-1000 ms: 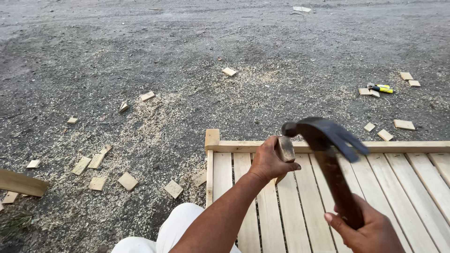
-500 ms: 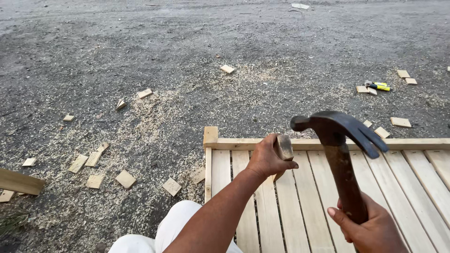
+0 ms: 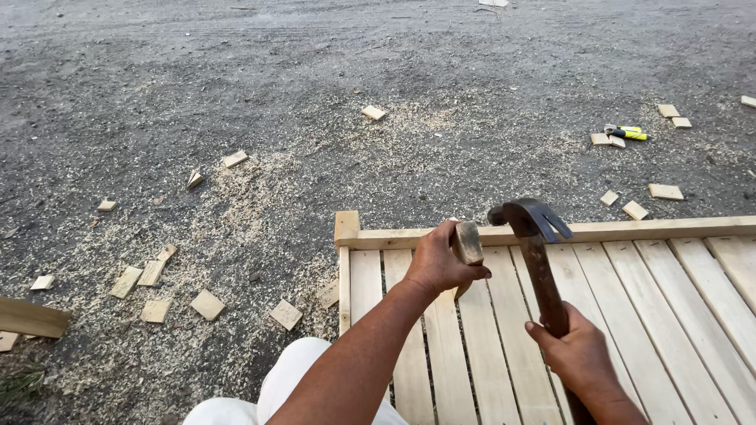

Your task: The person kneels beside a wooden slatted pallet frame on gravel and hammers nails along its edge rail, using a small wood block to hold nails while driving them. They pick nails from a pink bowl, position a wood strip, and continue hammering nails into the frame.

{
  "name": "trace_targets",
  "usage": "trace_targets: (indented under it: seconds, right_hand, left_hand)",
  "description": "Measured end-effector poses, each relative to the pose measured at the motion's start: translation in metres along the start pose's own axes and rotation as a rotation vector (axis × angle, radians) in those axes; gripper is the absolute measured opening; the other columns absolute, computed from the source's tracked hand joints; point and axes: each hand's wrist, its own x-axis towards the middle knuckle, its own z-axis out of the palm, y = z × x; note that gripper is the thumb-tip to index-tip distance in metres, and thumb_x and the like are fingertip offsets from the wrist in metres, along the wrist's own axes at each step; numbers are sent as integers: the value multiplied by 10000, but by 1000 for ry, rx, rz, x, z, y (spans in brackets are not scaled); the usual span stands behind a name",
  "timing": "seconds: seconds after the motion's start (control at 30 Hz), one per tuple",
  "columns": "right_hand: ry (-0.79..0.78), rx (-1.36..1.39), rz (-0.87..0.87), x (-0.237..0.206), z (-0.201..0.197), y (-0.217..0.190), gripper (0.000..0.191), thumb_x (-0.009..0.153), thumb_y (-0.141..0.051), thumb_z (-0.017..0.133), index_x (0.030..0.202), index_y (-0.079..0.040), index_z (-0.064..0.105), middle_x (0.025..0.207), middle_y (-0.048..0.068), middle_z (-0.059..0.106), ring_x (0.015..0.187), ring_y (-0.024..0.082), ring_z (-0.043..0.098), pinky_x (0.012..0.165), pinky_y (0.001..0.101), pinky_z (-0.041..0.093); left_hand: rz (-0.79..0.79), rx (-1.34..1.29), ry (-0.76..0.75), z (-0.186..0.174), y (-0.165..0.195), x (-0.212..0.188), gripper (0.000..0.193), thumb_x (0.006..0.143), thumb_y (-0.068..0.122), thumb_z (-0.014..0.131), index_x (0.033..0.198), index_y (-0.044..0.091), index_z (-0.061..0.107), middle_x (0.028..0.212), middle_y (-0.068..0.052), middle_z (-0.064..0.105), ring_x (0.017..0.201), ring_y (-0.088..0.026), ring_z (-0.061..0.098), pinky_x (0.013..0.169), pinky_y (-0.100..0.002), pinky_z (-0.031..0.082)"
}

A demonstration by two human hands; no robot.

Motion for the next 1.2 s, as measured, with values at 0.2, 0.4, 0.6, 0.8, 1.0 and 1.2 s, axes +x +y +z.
trace_targets:
  seconds: [0.2, 0.4, 0.6, 0.8, 1.0, 1.2]
  right_hand:
    - [-121, -7, 201, 21, 59, 39, 339, 868, -247, 810, 1105, -42, 682, 673, 126, 648, 511, 212, 600, 487, 389, 516]
    - [-105, -6, 237, 43, 76, 49, 363, 870, -254, 811, 1124, -33, 674, 646, 96, 636, 480, 194, 593, 478, 381, 528]
    - [-16, 129, 115, 42, 66, 66, 364, 872, -214, 790, 1124, 0, 637, 636, 121, 623, 473, 203, 586, 486, 387, 522]
    - [-230, -93, 359, 59, 93, 43, 349, 905, -143, 752, 1205, -79, 586, 664, 114, 656, 495, 220, 610, 497, 392, 523]
    - [-144, 103, 222, 46, 68, 32, 341, 878, -160, 802, 1135, 18, 666, 623, 138, 595, 449, 231, 545, 427, 397, 461]
    - [127, 52, -59, 42, 88, 49, 331, 797, -157, 798, 1092, -63, 680, 647, 54, 694, 517, 155, 666, 496, 333, 531]
  left_hand:
    - [67, 5, 57, 2, -7, 0, 833, 500, 338, 967, 1206, 81, 608, 1132, -114, 713, 1076, -247, 700, 979, -371, 570]
    - [40, -52, 28, 1, -7, 2, 790, 495, 324, 963, 1169, 84, 628, 1129, -97, 729, 1049, -232, 710, 989, -351, 566]
    - [20, -55, 38, 0, -7, 2, 818, 486, 336, 959, 1188, 99, 612, 1133, -83, 725, 1062, -223, 713, 980, -348, 577]
    - [8, -16, 44, 0, -2, 2, 786, 499, 374, 964, 1145, 91, 617, 1111, -90, 734, 1035, -223, 723, 960, -352, 588]
    - [17, -64, 33, 0, -2, 3, 737, 486, 339, 945, 1106, 80, 642, 1077, -97, 750, 1007, -231, 737, 951, -352, 594]
    - [24, -63, 38, 1, 0, 2, 720, 499, 319, 952, 1100, 84, 634, 1077, -95, 737, 1005, -235, 724, 930, -368, 584]
